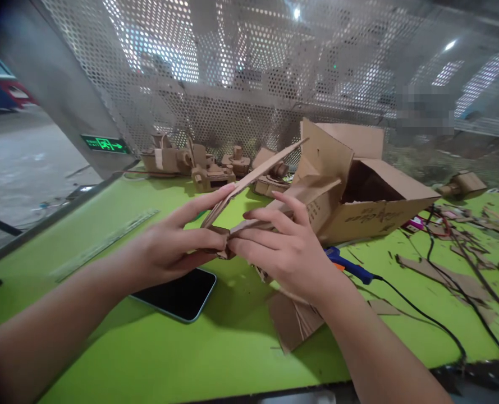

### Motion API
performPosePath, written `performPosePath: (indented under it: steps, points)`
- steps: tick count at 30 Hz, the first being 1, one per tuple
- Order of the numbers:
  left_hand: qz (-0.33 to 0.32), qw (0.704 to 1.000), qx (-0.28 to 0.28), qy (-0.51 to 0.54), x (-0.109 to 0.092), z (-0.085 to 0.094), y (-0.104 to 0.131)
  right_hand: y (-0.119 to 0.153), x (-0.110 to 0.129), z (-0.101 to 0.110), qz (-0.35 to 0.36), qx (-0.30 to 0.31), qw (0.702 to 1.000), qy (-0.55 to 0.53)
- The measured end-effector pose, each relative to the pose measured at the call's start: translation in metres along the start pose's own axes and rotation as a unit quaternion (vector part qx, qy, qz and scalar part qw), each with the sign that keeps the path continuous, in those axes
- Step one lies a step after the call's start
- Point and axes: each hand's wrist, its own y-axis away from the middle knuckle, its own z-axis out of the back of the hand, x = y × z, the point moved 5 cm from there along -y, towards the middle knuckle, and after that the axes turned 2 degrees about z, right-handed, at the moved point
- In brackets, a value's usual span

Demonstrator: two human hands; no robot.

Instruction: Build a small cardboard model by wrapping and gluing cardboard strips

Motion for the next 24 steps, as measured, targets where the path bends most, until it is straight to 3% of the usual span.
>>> performPosePath:
  steps: [12, 24]
  points:
    - [0.008, 1.0, -0.01, 0.018, 0.0008, 0.0034, -0.0018, 0.0045, -0.005, -0.0034, -0.033, -0.037, 0.999, -0.022]
    - [0.018, 1.0, -0.014, -0.003, 0.0012, -0.0002, 0.0018, 0.0017, -0.0001, -0.0021, -0.043, -0.026, 0.999, -0.009]
